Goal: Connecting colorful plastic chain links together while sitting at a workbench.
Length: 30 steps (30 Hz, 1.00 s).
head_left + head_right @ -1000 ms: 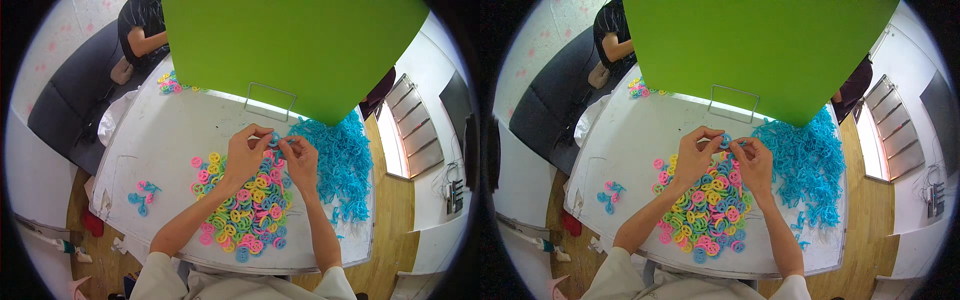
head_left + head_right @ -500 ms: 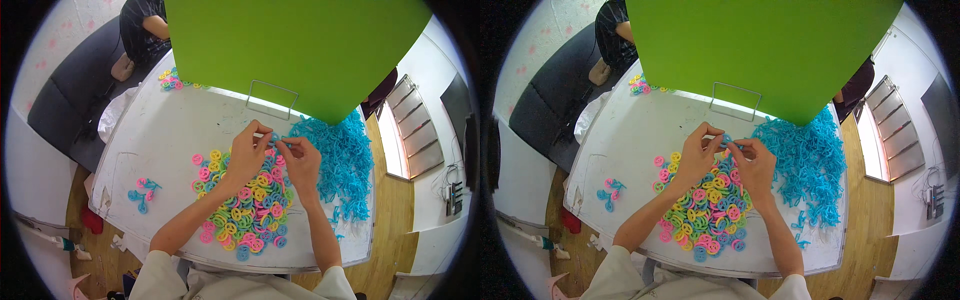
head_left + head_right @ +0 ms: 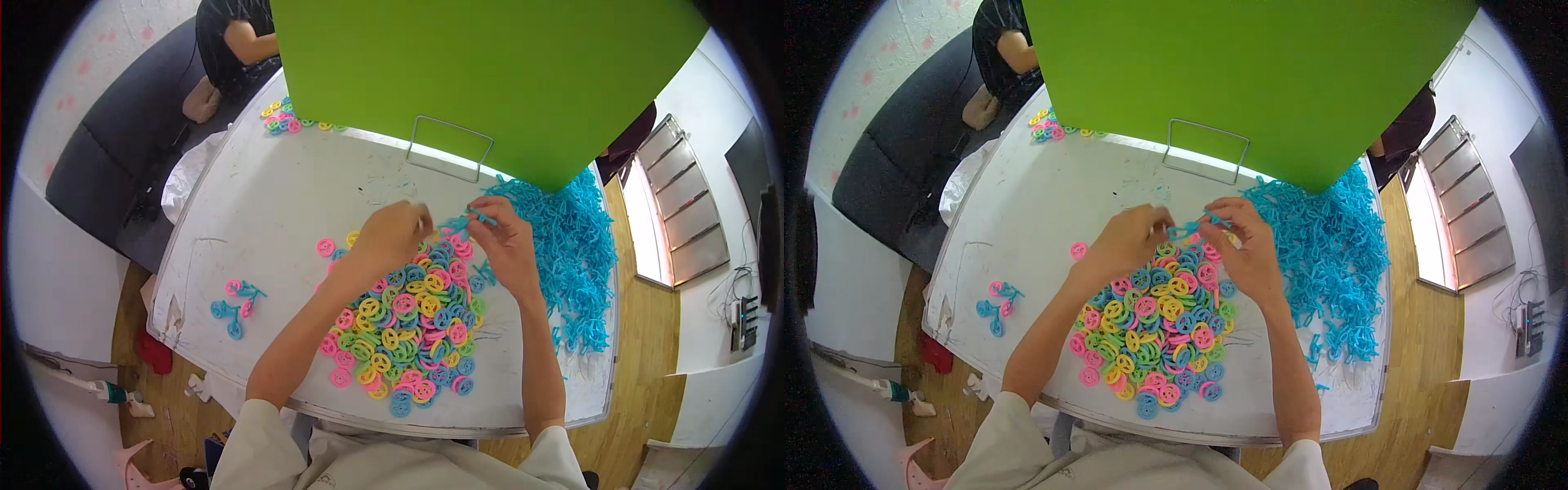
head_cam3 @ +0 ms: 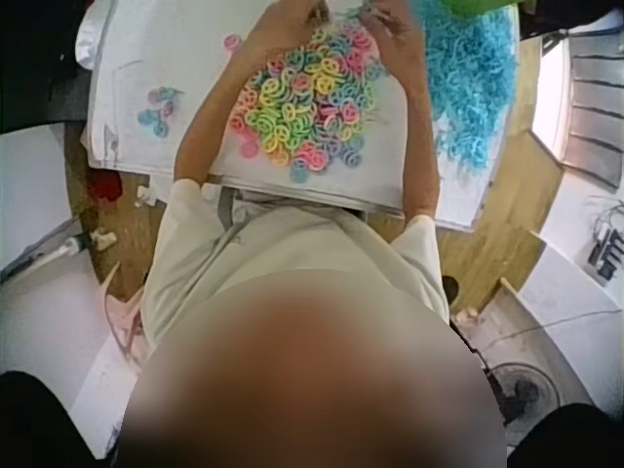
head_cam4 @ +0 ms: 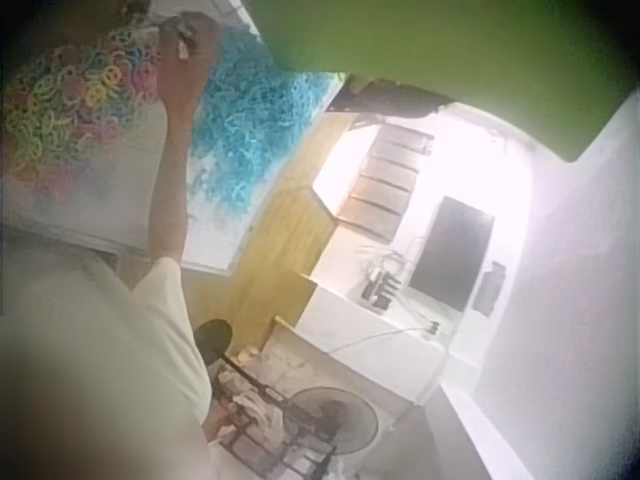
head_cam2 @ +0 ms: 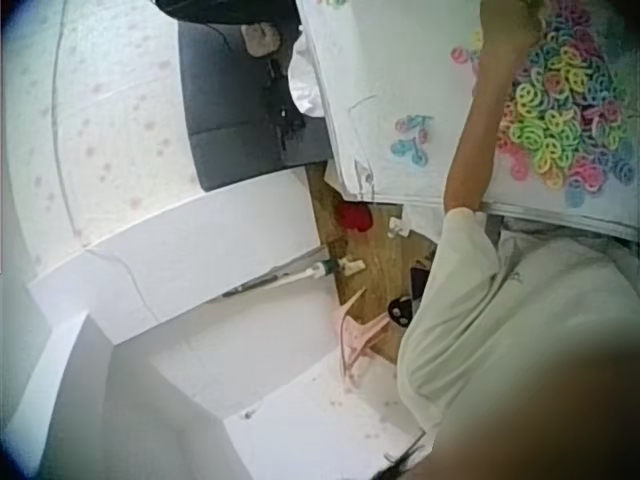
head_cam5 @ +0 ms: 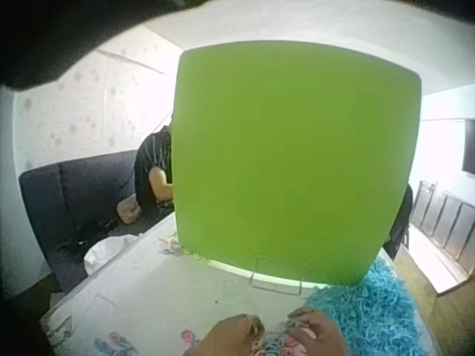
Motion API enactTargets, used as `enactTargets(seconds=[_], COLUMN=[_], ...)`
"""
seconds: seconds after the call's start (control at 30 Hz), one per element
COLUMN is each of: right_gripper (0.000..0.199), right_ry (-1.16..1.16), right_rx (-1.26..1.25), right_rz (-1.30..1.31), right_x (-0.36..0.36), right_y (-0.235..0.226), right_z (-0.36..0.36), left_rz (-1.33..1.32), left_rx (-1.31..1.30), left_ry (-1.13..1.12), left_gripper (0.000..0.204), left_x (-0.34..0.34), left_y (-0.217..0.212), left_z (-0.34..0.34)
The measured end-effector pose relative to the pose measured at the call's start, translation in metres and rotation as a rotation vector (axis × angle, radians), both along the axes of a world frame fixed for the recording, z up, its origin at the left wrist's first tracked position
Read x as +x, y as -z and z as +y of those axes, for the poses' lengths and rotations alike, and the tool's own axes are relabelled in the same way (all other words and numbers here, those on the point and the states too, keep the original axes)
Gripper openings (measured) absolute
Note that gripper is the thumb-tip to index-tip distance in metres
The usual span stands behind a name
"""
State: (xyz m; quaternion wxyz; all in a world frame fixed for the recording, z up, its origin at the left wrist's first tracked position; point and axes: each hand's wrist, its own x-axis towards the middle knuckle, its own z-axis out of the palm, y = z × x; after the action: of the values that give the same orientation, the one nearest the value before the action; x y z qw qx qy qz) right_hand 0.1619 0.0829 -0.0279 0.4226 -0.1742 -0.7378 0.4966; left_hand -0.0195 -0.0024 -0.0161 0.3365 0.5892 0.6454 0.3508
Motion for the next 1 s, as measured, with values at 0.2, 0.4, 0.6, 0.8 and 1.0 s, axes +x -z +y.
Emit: enactTargets(seconds=[0.2, 0.4, 0.6, 0.8, 1.0], right_gripper=[0.012, 0.017, 0.013, 0.012, 0.009], right_ry=[0.062, 0.080, 0.200, 0.242, 0.206], right_rx=[-0.253, -0.160, 0.040, 0.077, 0.168], right_rz=[-0.044, -0.084, -0.233, -0.268, -0.239], right_x=[0.001, 0.007, 0.006, 0.003, -0.002], right_y=[-0.007, -0.007, -0.013, -0.015, -0.009], right_z=[-0.002, 0.003, -0.002, -0.009, -0.013], left_rz=[0.474, -0.007, -0.587, -0.592, -0.637], left_rx=[0.098, 0.075, 0.073, 0.015, 0.061], left_ry=[0.259, -0.023, -0.110, -0.077, -0.106], left_gripper=[0.018, 0.011, 0.018, 0.019, 0.012], left_x=[0.003, -0.002, -0.001, 0.007, 0.008], left_y=[0.024, 0.006, -0.014, -0.011, 0.004], left_z=[-0.012, 0.002, 0.002, 0.002, 0.006])
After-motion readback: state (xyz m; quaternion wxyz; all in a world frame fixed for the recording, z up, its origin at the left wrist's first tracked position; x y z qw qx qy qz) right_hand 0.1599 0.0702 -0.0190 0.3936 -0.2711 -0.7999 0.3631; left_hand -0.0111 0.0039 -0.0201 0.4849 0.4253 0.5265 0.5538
